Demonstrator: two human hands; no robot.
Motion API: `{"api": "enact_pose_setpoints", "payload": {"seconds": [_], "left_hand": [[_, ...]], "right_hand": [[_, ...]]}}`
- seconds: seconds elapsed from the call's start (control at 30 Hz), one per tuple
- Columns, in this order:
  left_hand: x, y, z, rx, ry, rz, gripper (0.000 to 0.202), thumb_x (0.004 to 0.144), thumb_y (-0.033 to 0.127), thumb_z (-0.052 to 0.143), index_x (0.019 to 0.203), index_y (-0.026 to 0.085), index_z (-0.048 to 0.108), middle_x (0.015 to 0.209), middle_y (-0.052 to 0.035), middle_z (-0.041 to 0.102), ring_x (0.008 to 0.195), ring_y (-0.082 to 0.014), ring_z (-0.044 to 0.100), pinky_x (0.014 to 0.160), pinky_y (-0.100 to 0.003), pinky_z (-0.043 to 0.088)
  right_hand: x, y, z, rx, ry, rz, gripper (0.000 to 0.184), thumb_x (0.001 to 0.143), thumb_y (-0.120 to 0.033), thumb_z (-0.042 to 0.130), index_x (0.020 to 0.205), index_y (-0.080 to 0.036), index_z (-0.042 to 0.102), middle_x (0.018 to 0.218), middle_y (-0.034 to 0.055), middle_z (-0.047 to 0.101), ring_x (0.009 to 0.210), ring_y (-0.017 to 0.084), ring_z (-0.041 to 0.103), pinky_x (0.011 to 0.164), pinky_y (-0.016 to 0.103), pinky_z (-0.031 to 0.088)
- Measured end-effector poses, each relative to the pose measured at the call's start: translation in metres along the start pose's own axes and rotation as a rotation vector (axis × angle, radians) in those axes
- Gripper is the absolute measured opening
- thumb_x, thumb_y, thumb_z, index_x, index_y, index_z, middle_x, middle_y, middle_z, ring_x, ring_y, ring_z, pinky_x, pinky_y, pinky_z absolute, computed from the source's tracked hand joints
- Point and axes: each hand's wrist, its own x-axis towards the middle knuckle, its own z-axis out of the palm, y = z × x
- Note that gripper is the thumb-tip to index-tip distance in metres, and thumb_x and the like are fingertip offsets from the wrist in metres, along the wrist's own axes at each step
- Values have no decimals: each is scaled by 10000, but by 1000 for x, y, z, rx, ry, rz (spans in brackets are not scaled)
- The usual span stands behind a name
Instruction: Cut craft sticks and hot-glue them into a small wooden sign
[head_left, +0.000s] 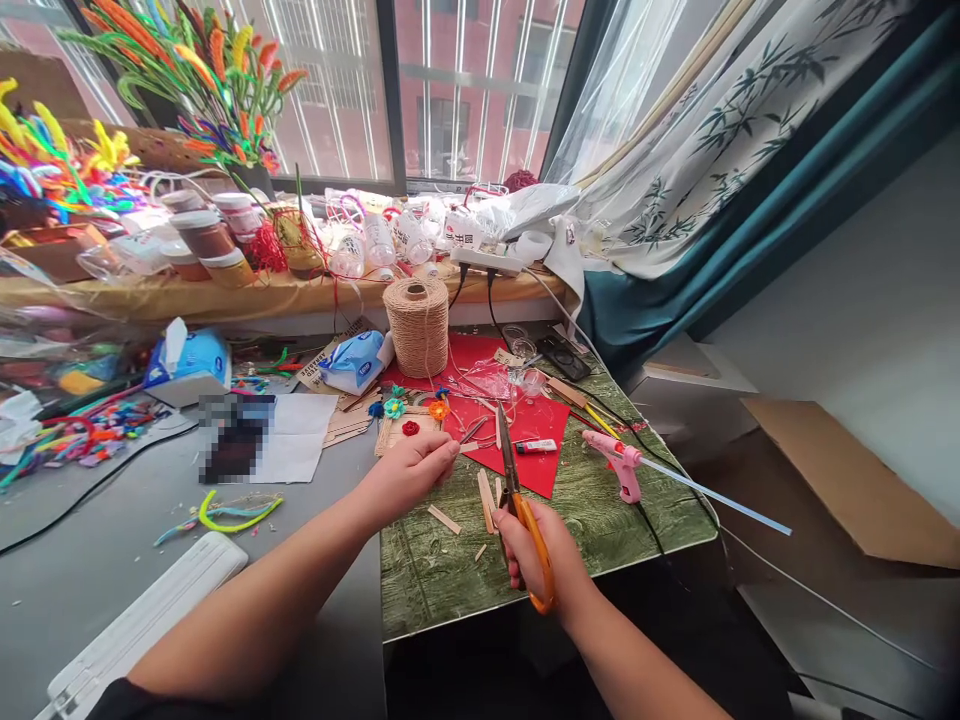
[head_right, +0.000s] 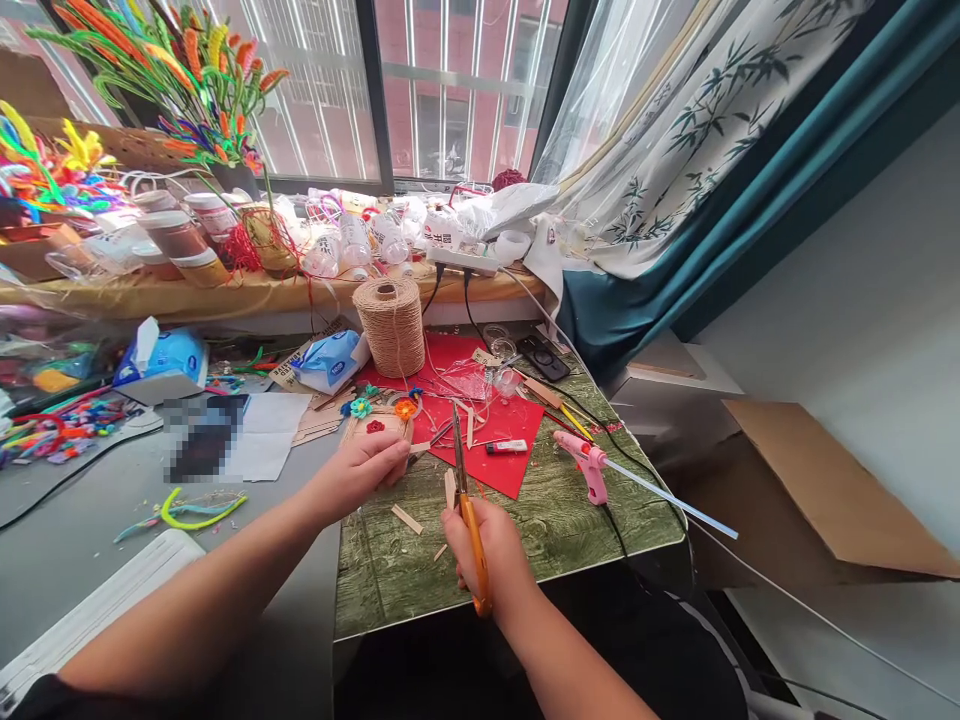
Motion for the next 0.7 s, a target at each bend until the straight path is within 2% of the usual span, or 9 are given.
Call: {"api": "enact_pose_setpoints", "payload": {"seconds": [0.13, 0.27, 0.4, 0.5, 0.6, 0.7], "left_hand": [[-3, -1, 13, -106, -55, 52, 413, 1067, 457, 428, 768, 189, 524, 728, 22, 513, 696, -135, 466, 680, -260, 394], [-7, -1, 30, -13, -174, 35, 390, 1068, 436, 436, 827, 181, 607, 810, -2, 592, 778, -153, 541, 742, -267, 427], [-7, -1, 40, 109, -284, 95, 366, 1052, 421, 489, 855, 180, 680, 809, -5, 624, 769, -146, 565, 735, -256, 433], [-6, -4, 42, 148, -349, 153, 297, 1002, 383, 580, 840, 178, 721, 868, -22, 669, 809, -150, 599, 769, -256, 453], [-3, -9, 42, 83, -394, 4, 204, 931, 357, 677, 859, 174, 733, 818, -11, 689, 742, -138, 596, 698, -246, 446], [0, -16, 41, -78, -279, -98, 248, 884, 409, 757, 877, 167, 703, 790, -7, 696, 721, -137, 610, 665, -242, 447]], "right_hand": [[4, -8, -3, 195, 74, -113, 382, 781, -543, 760, 790, -227, 545, 540, -76, 507, 410, 102, 477, 403, 226, 438], [9, -4, 0, 364, 120, -188, 420, 767, -572, 788, 858, -196, 624, 501, -63, 552, 412, 120, 521, 435, 243, 469], [11, 3, -4, 466, 85, -211, 387, 785, -528, 784, 887, -189, 629, 467, -69, 558, 391, 123, 515, 427, 242, 462], [12, 3, -8, 395, -18, -216, 325, 797, -471, 766, 817, -187, 611, 459, -61, 562, 388, 111, 521, 436, 223, 449], [13, 1, -9, 276, -61, -145, 332, 737, -447, 812, 788, -191, 607, 473, -73, 556, 369, 102, 501, 401, 216, 430], [16, 1, -5, 296, 25, -127, 396, 706, -493, 845, 831, -187, 626, 509, -72, 571, 383, 102, 509, 402, 221, 448]]}}
